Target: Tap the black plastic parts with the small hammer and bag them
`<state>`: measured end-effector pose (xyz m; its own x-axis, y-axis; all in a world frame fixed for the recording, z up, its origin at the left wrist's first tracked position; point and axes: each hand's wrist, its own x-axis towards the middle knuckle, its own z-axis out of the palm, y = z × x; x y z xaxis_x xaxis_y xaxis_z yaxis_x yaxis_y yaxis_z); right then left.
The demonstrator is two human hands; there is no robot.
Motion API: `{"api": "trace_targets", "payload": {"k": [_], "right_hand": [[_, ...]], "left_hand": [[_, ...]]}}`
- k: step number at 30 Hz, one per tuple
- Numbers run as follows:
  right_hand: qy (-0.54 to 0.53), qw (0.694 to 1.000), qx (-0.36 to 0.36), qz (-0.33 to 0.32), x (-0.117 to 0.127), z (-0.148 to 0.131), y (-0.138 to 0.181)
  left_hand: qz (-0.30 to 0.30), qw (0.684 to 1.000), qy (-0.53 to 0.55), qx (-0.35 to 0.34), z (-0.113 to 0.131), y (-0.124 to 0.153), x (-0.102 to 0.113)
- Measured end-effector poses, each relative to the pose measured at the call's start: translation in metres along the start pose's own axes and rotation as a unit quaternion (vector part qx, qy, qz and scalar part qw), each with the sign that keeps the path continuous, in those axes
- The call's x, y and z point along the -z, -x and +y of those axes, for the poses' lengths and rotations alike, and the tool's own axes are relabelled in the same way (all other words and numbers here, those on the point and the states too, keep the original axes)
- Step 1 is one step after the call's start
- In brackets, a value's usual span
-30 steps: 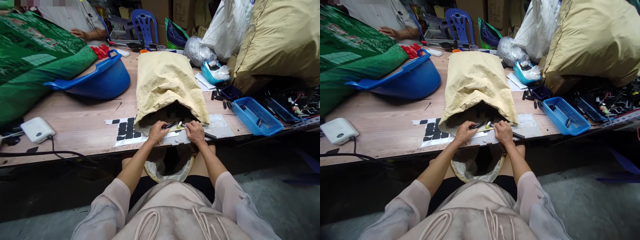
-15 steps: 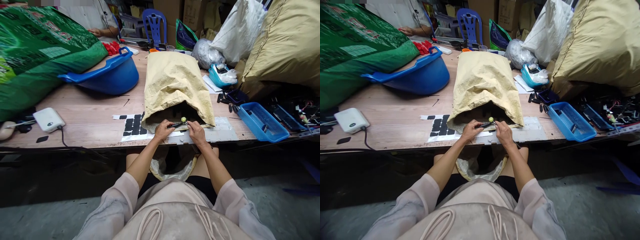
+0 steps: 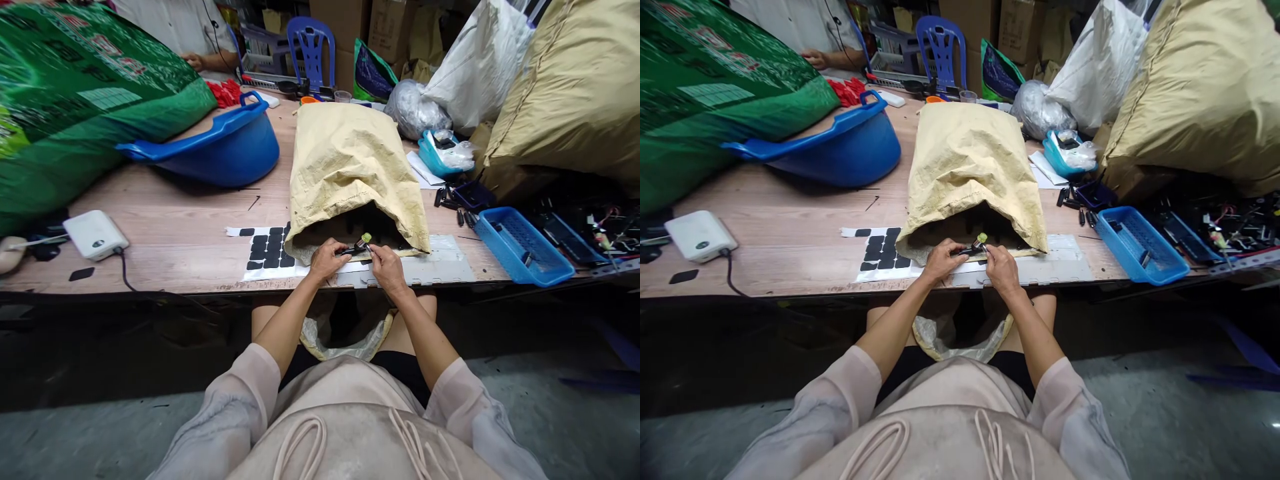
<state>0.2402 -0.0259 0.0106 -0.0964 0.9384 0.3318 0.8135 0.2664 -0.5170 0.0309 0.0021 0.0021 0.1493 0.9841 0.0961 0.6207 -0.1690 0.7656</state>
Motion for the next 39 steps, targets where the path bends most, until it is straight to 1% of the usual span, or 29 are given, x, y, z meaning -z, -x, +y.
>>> {"api": "trace_targets", "payload": {"k": [4,8,13,17,19,22,24,25,28,31,34,39], "right_hand": [[0.012,1.0,0.004,-0.008,0.003,-0.003,0.0],[0.022,0.999,0.018,-0.016,0.004,-0.012,-0.001],[0.058,0.997,0.024,-0.034,0.004,-0.021,0.003],[0.063,0.997,0.029,-0.042,0.011,-0.024,0.002],[0.052,0.997,0.04,-0.032,0.017,-0.028,-0.002],[0.022,0.998,0.064,0.016,0.024,-0.035,-0.005],[0.01,0.997,0.069,0.04,0.023,-0.038,-0.003],[0.011,0.997,0.069,0.036,0.02,-0.038,-0.001],[0.044,0.997,0.054,-0.02,0.01,-0.033,0.005],[0.061,0.997,0.04,-0.039,0.003,-0.025,0.005],[0.023,0.999,0.024,-0.027,0.005,-0.017,0.001],[-0.052,0.998,-0.023,0.031,0.014,-0.011,-0.007]], "left_hand": [[0.003,1.0,0.0,0.005,0.002,0.0,0.0],[0.008,1.0,0.0,0.01,0.004,0.001,0.0],[0.003,1.0,0.006,0.011,0.004,0.0,0.0],[0.001,1.0,0.01,0.012,0.004,0.0,-0.001],[0.002,1.0,0.016,0.012,0.004,0.0,0.0],[0.0,1.0,0.019,0.01,0.004,0.001,0.0],[0.0,1.0,0.019,0.011,0.005,0.001,0.0],[0.001,1.0,0.019,0.012,0.005,0.001,0.0],[0.003,1.0,0.021,0.019,0.005,0.0,-0.001],[0.002,0.999,0.032,0.013,0.003,-0.001,-0.002],[-0.003,0.999,0.047,0.0,-0.001,-0.002,-0.002],[-0.019,0.998,0.055,-0.008,-0.007,-0.003,0.0]]}}
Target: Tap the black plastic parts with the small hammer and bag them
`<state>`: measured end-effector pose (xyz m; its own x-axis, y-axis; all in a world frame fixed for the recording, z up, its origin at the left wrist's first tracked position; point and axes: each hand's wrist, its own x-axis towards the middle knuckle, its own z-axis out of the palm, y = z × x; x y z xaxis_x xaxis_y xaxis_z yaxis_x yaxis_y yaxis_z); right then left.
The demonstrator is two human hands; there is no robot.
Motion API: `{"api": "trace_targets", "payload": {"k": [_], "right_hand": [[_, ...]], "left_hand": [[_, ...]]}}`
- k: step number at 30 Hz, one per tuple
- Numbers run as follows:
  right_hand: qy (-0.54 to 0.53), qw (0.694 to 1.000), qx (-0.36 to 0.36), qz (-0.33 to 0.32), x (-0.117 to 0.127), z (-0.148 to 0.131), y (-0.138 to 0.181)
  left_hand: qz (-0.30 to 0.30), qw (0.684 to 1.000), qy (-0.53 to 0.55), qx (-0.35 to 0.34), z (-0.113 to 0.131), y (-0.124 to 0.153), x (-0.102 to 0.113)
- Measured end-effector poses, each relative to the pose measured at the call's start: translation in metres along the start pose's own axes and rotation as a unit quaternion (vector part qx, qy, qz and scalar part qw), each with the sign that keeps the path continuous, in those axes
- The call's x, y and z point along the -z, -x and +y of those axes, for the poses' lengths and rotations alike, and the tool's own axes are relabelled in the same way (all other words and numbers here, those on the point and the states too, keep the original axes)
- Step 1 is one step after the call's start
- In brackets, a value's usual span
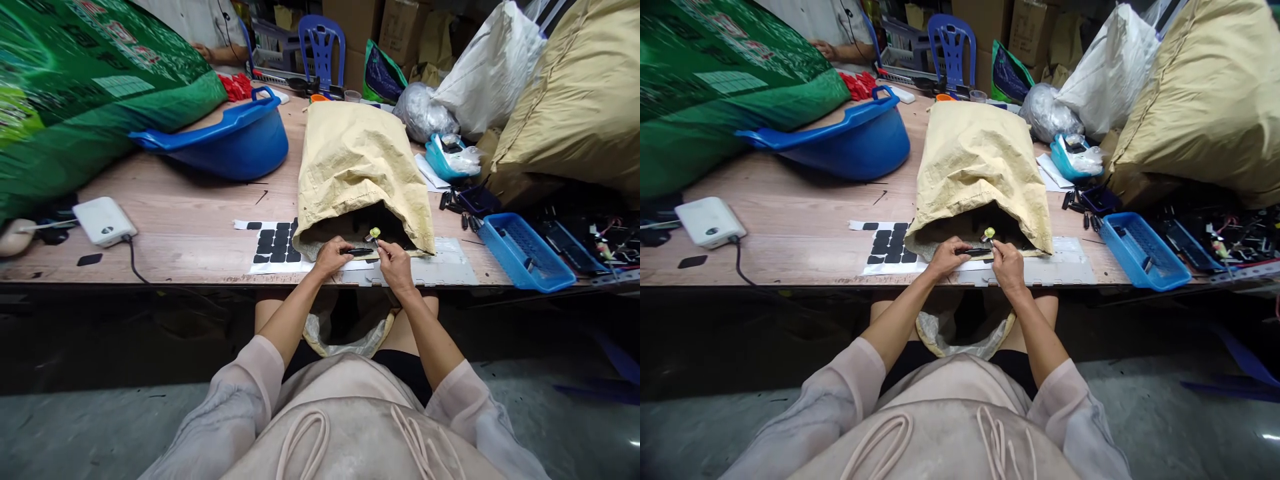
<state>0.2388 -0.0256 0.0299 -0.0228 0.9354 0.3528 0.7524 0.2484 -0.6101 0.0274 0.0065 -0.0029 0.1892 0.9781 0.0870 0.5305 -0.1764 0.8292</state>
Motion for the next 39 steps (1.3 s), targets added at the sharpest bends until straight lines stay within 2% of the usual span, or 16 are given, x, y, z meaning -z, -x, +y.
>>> {"api": "trace_targets", "payload": {"k": [8,17,23,29,33,39], "right_hand": [[-0.039,0.999,-0.026,0.007,0.001,-0.006,0.007],[-0.1,0.99,-0.092,0.047,-0.006,0.006,0.033],[-0.091,0.993,-0.054,0.051,-0.004,0.001,0.034],[-0.076,0.997,0.016,0.017,-0.005,-0.015,0.03],[-0.06,0.995,0.068,0.042,-0.007,-0.023,0.028],[-0.011,0.998,0.065,0.015,-0.014,-0.019,0.032]], "left_hand": [[0.004,1.0,-0.003,0.0,0.0,0.0,-0.001],[0.005,0.999,-0.036,-0.011,0.002,0.003,0.0],[0.019,0.998,-0.055,0.02,0.01,0.005,-0.003],[0.013,0.999,-0.047,0.022,0.012,0.005,-0.002],[0.013,0.998,-0.05,0.019,0.015,0.006,-0.002],[0.01,0.997,-0.065,0.032,0.019,0.005,-0.003]]}}
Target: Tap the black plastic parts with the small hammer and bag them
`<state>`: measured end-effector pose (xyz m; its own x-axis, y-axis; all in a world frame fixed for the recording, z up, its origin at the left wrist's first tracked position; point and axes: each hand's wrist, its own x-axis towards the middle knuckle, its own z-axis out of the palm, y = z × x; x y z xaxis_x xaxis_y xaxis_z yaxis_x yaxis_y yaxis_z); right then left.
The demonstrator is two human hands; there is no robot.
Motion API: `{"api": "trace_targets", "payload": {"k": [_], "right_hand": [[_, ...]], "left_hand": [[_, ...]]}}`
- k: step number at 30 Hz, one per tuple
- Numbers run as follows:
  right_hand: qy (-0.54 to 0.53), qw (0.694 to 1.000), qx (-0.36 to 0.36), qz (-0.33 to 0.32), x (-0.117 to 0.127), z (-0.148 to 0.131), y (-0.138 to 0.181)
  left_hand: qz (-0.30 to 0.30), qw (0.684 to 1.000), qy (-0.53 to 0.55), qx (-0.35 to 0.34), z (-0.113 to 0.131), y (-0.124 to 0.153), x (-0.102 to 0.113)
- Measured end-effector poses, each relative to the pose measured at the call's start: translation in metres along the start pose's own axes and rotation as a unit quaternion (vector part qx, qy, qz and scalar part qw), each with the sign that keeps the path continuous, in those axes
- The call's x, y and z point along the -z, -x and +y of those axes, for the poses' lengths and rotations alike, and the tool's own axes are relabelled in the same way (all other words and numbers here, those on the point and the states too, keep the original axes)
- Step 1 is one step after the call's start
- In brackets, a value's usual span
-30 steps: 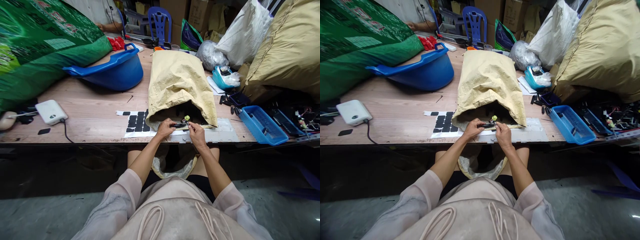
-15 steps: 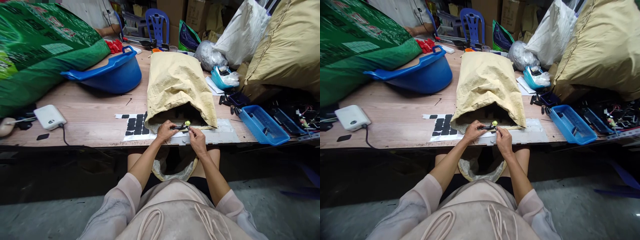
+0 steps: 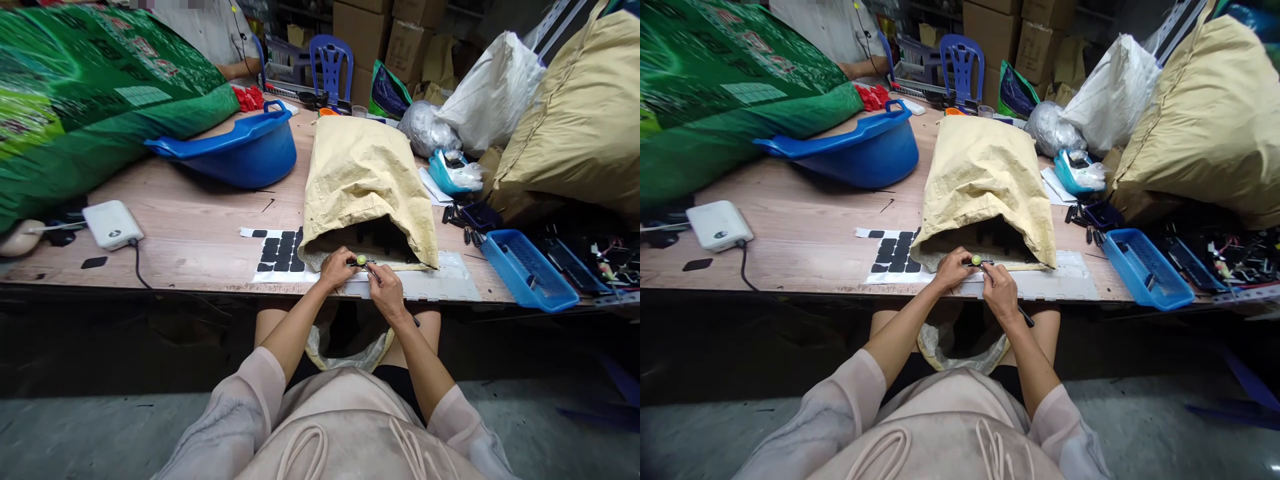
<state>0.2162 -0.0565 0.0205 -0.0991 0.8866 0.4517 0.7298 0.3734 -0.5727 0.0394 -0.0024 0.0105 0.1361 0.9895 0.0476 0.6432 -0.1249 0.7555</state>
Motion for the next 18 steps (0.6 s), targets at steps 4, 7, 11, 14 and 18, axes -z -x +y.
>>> {"api": "trace_targets", "payload": {"k": [4,7,11,14,18], "right_hand": [[-0.001,1.0,-0.005,0.021,0.007,0.005,-0.004],[-0.007,0.999,-0.004,0.042,0.012,0.007,-0.008],[0.009,1.0,-0.011,0.023,0.008,0.01,-0.005],[0.012,1.0,-0.018,0.013,0.005,0.015,-0.002],[0.032,0.998,-0.026,0.047,0.012,0.028,-0.007]], "left_hand": [[0.002,1.0,0.0,0.006,0.001,-0.001,-0.002],[0.001,1.0,-0.004,0.001,0.002,-0.001,-0.002],[0.003,1.0,-0.008,0.004,0.004,-0.001,-0.002],[0.004,1.0,-0.006,0.002,0.003,0.0,-0.002],[0.001,1.0,0.005,-0.008,0.0,-0.001,-0.003]]}}
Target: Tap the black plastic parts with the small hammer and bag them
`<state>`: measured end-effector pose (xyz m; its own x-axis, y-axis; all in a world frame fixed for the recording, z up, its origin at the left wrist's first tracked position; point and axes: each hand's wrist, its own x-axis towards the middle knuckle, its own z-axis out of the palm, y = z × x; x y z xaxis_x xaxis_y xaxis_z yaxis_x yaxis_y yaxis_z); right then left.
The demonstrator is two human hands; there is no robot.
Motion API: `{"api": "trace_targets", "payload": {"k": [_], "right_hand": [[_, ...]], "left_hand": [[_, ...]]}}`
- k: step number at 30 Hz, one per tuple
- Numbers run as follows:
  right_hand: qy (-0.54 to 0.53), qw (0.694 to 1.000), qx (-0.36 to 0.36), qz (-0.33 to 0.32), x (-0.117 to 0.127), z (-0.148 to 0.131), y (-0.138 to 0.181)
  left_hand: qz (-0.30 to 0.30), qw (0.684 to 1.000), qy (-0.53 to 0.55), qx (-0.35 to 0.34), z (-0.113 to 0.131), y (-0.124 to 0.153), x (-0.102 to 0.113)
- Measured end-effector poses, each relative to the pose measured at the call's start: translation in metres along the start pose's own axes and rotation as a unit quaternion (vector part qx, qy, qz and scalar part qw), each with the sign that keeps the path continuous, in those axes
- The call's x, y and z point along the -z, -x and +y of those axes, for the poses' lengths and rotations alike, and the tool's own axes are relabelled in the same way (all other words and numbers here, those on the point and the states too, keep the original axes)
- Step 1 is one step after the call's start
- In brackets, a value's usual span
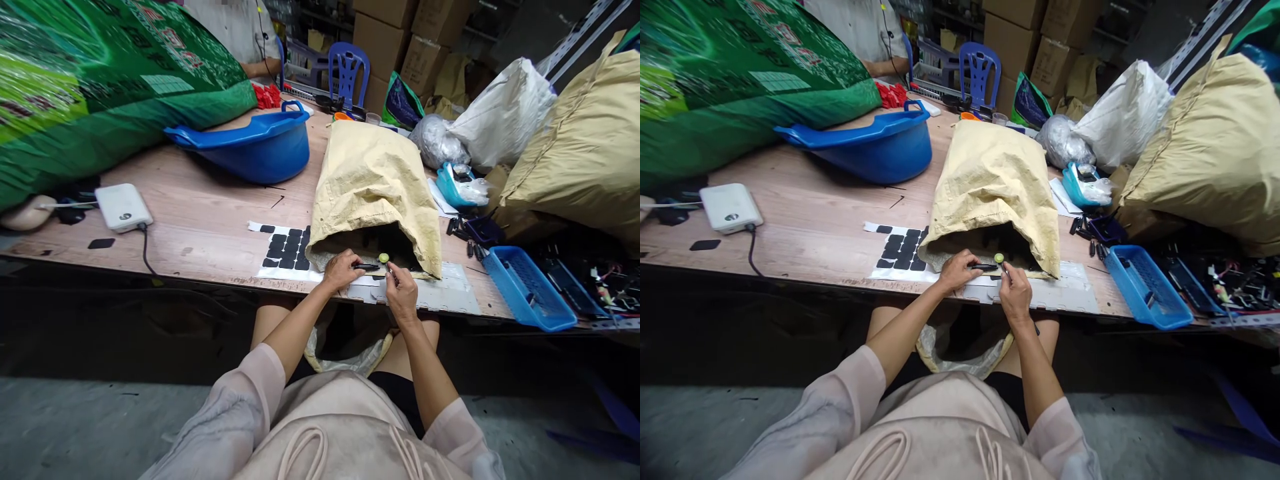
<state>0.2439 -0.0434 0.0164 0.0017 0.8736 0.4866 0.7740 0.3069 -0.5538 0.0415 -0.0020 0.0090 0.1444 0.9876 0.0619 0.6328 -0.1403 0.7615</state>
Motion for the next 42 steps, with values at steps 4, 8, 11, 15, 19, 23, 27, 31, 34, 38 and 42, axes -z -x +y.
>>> {"api": "trace_targets", "payload": {"k": [4,8,11,15,19,23,27,31,34,38,42], "right_hand": [[0.082,0.996,-0.003,0.014,0.009,0.023,-0.008],[0.158,0.987,0.03,0.012,0.012,0.046,-0.005],[0.186,0.982,0.039,0.016,0.01,0.052,0.001],[0.205,0.978,0.035,0.013,0.007,0.05,0.005],[0.21,0.977,0.03,0.019,0.006,0.046,0.006],[0.212,0.977,0.028,0.021,0.005,0.044,0.007],[0.208,0.978,0.029,0.014,0.005,0.043,0.007],[0.215,0.976,0.028,0.018,0.004,0.043,0.006],[0.225,0.974,0.027,0.022,0.003,0.042,0.006],[0.229,0.973,0.02,0.019,0.002,0.04,0.005],[0.226,0.974,0.015,0.015,0.0,0.038,0.005]], "left_hand": [[0.012,1.0,0.011,-0.01,-0.003,-0.001,-0.001],[0.022,0.999,0.026,-0.002,-0.003,-0.001,0.001],[0.023,0.998,0.051,0.01,-0.002,0.001,0.005],[0.028,0.997,0.065,0.014,-0.001,0.003,0.008],[0.027,0.997,0.073,0.012,-0.003,0.003,0.009],[0.026,0.997,0.067,0.007,-0.004,0.004,0.01],[0.026,0.998,0.051,-0.007,-0.003,0.005,0.009],[0.03,0.999,0.03,-0.024,-0.005,0.006,0.006],[0.031,0.998,0.031,-0.034,-0.006,0.004,0.006],[0.041,0.994,0.048,-0.088,0.0,0.014,0.012],[0.0,0.982,0.033,-0.184,0.007,0.064,0.007]]}}
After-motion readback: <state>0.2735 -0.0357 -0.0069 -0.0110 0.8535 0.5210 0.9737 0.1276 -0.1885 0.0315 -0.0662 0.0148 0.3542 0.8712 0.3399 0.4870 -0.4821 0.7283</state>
